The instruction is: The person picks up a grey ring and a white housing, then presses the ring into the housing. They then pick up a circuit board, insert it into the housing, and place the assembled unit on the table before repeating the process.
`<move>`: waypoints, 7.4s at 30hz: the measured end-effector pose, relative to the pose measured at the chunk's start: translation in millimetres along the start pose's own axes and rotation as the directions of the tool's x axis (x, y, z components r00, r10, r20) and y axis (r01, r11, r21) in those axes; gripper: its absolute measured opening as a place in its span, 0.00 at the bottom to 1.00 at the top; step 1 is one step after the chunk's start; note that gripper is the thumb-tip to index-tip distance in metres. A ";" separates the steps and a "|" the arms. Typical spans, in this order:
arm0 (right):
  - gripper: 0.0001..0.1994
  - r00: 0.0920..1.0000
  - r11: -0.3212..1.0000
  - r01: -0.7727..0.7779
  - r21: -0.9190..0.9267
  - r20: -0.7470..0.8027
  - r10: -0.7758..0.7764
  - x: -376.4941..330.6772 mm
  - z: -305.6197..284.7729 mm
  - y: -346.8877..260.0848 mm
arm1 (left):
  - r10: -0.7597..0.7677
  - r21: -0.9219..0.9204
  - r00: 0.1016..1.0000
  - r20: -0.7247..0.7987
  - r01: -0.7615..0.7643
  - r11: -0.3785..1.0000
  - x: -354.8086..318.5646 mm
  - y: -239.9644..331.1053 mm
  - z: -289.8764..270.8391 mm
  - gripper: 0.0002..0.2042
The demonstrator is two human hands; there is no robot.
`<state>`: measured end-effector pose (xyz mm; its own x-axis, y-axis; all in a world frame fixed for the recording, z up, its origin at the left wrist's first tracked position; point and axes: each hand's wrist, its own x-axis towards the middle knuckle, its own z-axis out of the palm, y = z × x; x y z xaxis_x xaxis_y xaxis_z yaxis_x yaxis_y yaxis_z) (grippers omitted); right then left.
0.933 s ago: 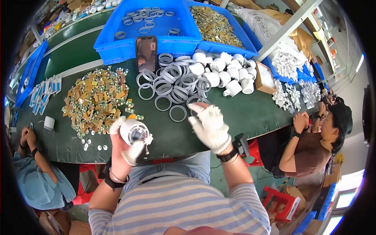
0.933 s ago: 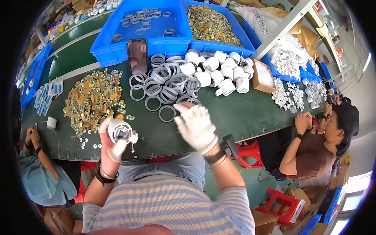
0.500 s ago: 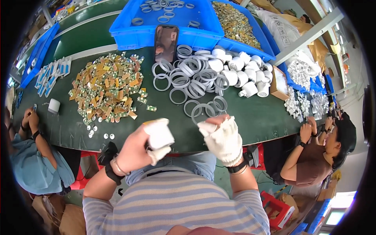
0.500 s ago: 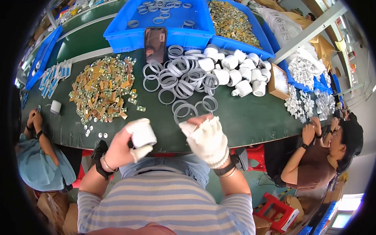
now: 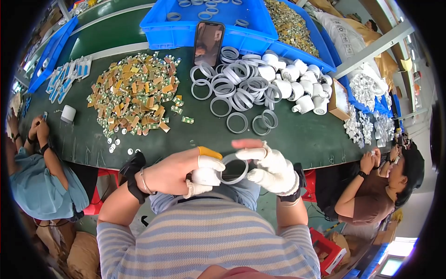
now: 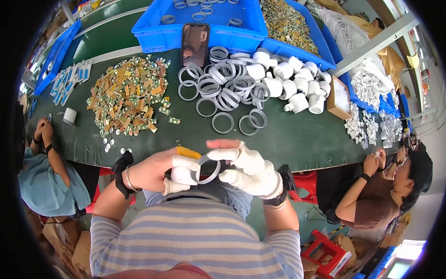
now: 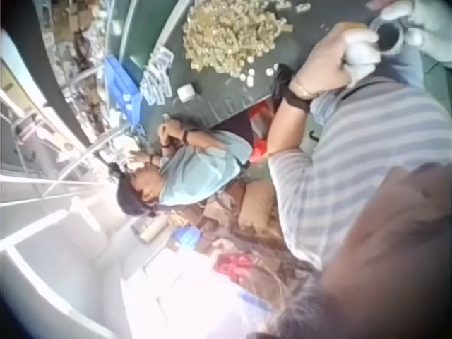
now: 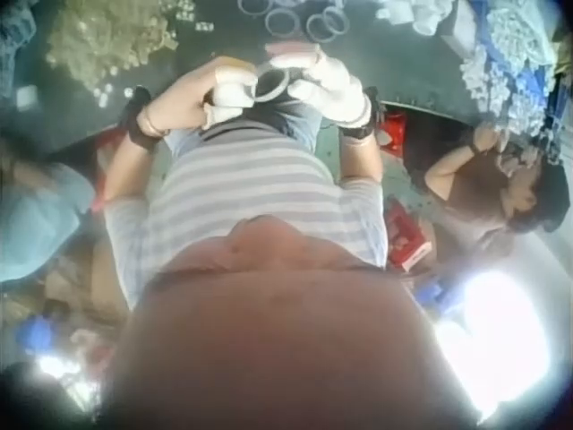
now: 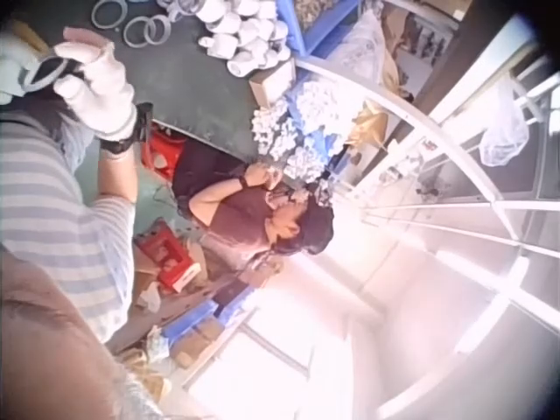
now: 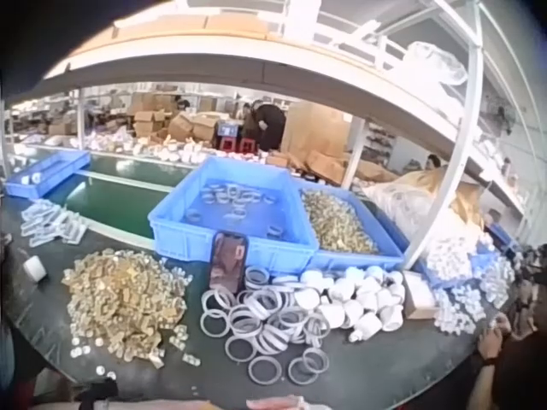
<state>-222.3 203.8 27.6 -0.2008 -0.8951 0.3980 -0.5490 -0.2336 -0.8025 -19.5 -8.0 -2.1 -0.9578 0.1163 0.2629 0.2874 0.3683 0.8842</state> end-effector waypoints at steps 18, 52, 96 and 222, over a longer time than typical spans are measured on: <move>0.16 0.990 0.910 0.118 -0.397 0.117 -0.077 14.3 15.5 -21.2 | -0.099 0.039 0.995 -0.010 0.099 0.994 -14.5 -5.3 2.1 0.33; 0.11 0.917 0.907 -0.377 0.187 -0.062 0.394 0.0 65.5 -11.6 | -0.457 -0.841 0.819 -0.346 -0.055 0.538 -17.7 -7.5 56.0 0.57; 0.10 0.983 0.724 -0.151 -0.673 -0.177 0.041 -7.0 51.0 -1.0 | -0.104 0.806 0.945 -0.309 0.318 0.500 26.5 -52.8 -23.2 0.12; 0.09 0.988 0.534 -0.114 -0.838 -0.151 -0.026 13.5 45.8 50.0 | -0.386 -0.447 0.816 -0.430 0.179 0.877 -26.6 -0.7 18.0 0.32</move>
<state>-215.2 162.7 -27.6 -0.3069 -0.8209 0.4816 -0.9499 0.2957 -0.1013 5.9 5.2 -16.7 -0.8951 -0.4440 0.0399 0.0783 -0.0685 0.9946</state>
